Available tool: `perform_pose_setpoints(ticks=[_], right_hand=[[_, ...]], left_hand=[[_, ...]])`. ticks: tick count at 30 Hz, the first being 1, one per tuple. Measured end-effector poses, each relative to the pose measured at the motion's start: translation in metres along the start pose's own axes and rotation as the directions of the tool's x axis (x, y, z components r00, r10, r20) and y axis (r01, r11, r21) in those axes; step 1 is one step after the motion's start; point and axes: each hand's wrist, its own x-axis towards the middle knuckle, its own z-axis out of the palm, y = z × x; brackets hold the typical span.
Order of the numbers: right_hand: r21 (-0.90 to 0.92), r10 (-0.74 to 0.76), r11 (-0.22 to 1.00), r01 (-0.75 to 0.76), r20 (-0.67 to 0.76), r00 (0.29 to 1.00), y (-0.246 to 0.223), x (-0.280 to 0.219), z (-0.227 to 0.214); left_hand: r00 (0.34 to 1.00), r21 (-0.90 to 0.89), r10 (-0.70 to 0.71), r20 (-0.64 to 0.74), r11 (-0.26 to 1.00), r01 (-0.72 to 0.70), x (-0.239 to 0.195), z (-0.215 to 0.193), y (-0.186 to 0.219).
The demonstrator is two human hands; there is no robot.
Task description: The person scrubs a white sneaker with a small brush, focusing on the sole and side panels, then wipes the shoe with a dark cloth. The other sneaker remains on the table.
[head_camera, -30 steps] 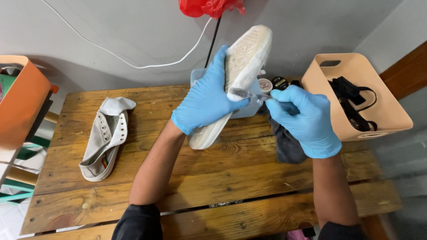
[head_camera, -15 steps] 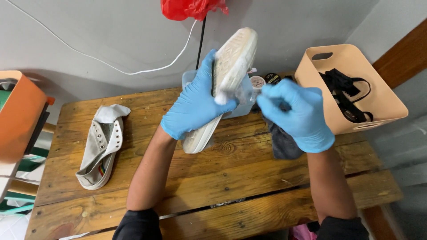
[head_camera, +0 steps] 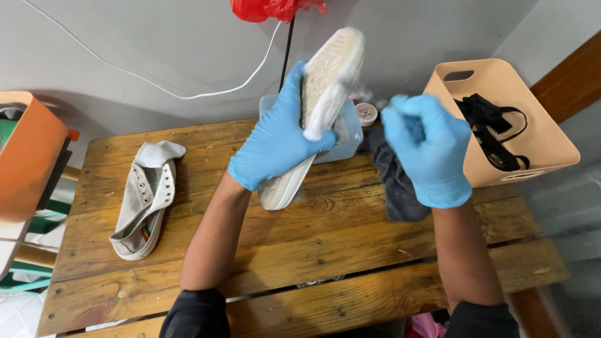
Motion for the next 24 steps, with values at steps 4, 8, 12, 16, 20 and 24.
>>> perform_pose_setpoints(ticks=[4,8,12,16,20,24], right_hand=[[0.101,0.057,0.992,-0.073,0.152,0.987,-0.008,0.001,-0.005],[-0.003,0.034,0.999,-0.034,0.161,0.986,-0.007,-0.003,-0.012],[-0.003,-0.038,0.999,0.039,0.177,0.983,-0.018,0.006,-0.011],[0.074,0.040,0.996,-0.044,0.050,0.998,-0.004,-0.003,-0.005],[0.163,0.132,0.977,-0.140,0.059,0.990,-0.011,0.002,-0.002],[0.128,0.090,0.985,-0.117,0.201,0.976,-0.008,-0.009,-0.013]], left_hand=[[0.998,0.011,-0.049,0.039,0.999,0.048,0.004,-0.003,-0.001],[0.989,-0.078,0.080,0.128,0.994,-0.070,0.021,0.000,-0.031],[0.994,0.021,0.097,0.056,0.995,-0.098,0.020,0.003,-0.029],[0.999,0.048,0.041,0.028,0.998,-0.042,0.014,0.000,-0.025],[0.977,-0.017,0.210,0.045,0.978,-0.210,0.012,-0.005,-0.028],[0.913,-0.011,0.395,0.102,0.918,-0.396,0.022,-0.006,-0.044]])
